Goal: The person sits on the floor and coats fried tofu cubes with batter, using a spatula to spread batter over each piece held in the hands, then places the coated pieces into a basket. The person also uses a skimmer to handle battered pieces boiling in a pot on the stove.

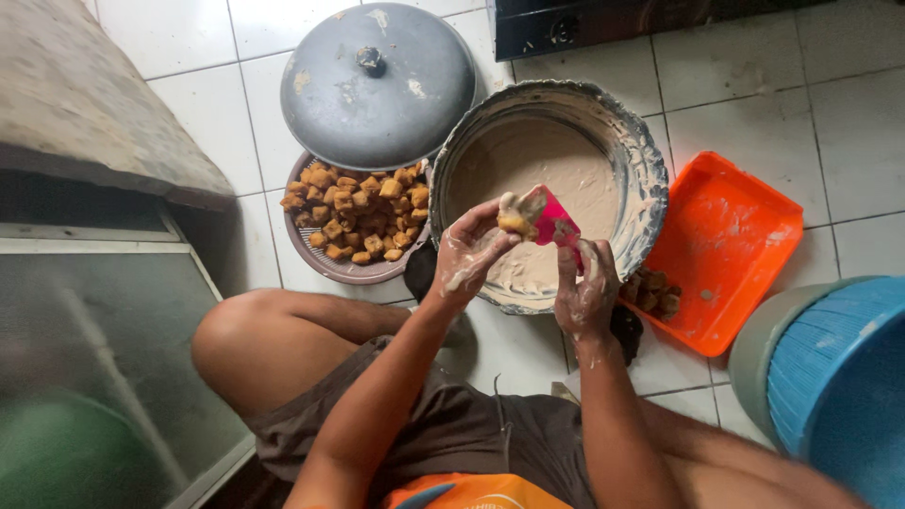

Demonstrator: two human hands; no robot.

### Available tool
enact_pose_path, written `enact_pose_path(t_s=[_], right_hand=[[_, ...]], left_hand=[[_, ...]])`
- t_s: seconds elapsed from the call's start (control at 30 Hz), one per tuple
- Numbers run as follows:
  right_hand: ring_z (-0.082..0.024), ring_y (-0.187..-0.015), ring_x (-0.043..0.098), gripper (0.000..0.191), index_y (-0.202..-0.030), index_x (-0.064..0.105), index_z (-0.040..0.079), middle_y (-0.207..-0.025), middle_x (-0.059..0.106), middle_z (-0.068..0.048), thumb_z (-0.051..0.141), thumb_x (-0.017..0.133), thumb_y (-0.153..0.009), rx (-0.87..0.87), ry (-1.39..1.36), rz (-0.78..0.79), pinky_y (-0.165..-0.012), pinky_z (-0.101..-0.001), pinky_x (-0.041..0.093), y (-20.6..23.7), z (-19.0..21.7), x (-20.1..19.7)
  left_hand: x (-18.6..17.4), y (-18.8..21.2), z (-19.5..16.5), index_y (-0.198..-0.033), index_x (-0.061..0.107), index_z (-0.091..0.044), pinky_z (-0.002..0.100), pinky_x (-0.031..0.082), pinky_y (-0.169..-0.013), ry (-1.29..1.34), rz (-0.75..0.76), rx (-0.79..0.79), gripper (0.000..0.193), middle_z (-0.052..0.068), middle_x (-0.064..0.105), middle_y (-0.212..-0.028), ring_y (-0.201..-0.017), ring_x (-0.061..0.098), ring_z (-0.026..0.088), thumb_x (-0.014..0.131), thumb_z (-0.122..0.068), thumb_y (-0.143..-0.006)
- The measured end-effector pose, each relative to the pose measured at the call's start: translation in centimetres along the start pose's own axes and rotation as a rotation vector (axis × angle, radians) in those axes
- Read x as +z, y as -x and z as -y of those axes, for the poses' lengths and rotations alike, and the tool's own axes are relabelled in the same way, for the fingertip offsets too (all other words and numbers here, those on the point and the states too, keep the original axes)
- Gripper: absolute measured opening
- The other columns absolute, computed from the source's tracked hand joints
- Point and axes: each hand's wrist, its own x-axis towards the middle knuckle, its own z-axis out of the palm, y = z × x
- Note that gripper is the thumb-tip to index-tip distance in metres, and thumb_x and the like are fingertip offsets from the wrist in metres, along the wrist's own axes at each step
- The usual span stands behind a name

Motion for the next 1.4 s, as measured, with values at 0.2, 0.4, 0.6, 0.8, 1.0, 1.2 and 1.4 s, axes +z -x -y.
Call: enact_pose_path(t_s=[0.2,0.4,0.6,0.8,1.0,1.2,1.4], right_hand=[[-0.023,-0.088,0.059,0.037,-0.107,0.066,-0.001,-0.096,0.061,-0.012,0.032,0.051,-0.113,-0.053,-0.219,0.015,-0.078,-0.0379,0.048,0.0,0.4,-0.1],[-0.015,-0.080,0.048,0.045,-0.107,0.070,0.001,-0.086,0.054,-0.010,0.038,0.045,-0.115,0.343,-0.658,0.312,-0.073,-0.0336,0.042,0.4,1.3,0.2],[-0.017,-0.076,0.060,0.038,-0.104,0.067,0.002,-0.091,0.064,-0.008,0.035,0.048,-0.108,0.088,-0.359,0.189,-0.069,-0.0337,0.049,0.1,2.2,-0.5],[-0.016,-0.082,0.064,0.045,-0.103,0.070,0.007,-0.091,0.069,-0.007,0.041,0.042,-0.109,0.255,-0.321,0.177,-0.073,-0.0341,0.051,-0.8,1.3,-0.5],[-0.018,-0.078,0.060,0.058,-0.103,0.069,0.004,-0.090,0.067,-0.012,0.055,0.043,-0.111,0.103,-0.406,0.155,-0.070,-0.0358,0.050,0.3,1.4,0.1],[-0.017,-0.089,0.067,0.044,-0.109,0.068,0.003,-0.099,0.071,-0.009,0.039,0.044,-0.117,0.053,-0.320,0.013,-0.077,-0.0378,0.053,-0.5,0.3,0.1],[-0.021,-0.073,0.064,0.039,-0.107,0.068,0.002,-0.087,0.062,-0.011,0.037,0.051,-0.107,-0.102,-0.080,0.096,-0.064,-0.0383,0.053,0.4,1.0,-0.4]], left_hand=[[-0.4,-0.3,1.2,-0.132,0.061,0.005,0.032,0.049,-0.112,0.036,-0.131,0.086,0.030,0.012,0.067,-0.126,-0.121,0.063,0.017,0.068,-0.005,-0.105],[0.4,-0.8,-1.9,-0.127,0.059,-0.002,0.034,0.051,-0.111,-0.126,0.001,0.126,0.031,0.008,0.065,-0.130,-0.123,0.062,0.016,0.071,-0.008,-0.098],[1.2,-0.9,-6.4,-0.122,0.066,-0.005,0.036,0.056,-0.108,-0.572,0.003,0.388,0.026,0.010,0.071,-0.122,-0.118,0.068,0.019,0.074,-0.007,-0.097],[2.5,-0.2,-9.2,-0.116,0.066,-0.007,0.031,0.058,-0.093,-0.807,-0.046,0.458,0.027,0.008,0.072,-0.115,-0.105,0.072,0.018,0.076,-0.005,-0.091],[3.8,-0.5,-9.8,-0.114,0.068,-0.007,0.031,0.060,-0.084,-0.931,-0.068,0.502,0.030,0.009,0.073,-0.109,-0.097,0.073,0.020,0.079,-0.002,-0.086],[3.4,-0.8,-10.2,-0.110,0.072,-0.009,0.034,0.061,-0.083,-1.112,-0.107,0.554,0.030,0.009,0.073,-0.106,-0.095,0.074,0.022,0.079,-0.006,-0.081],[3.1,-1.3,-10.2,-0.110,0.070,-0.006,0.036,0.061,-0.083,-1.198,-0.009,0.526,0.035,0.010,0.071,-0.105,-0.094,0.073,0.025,0.083,-0.011,-0.077]])
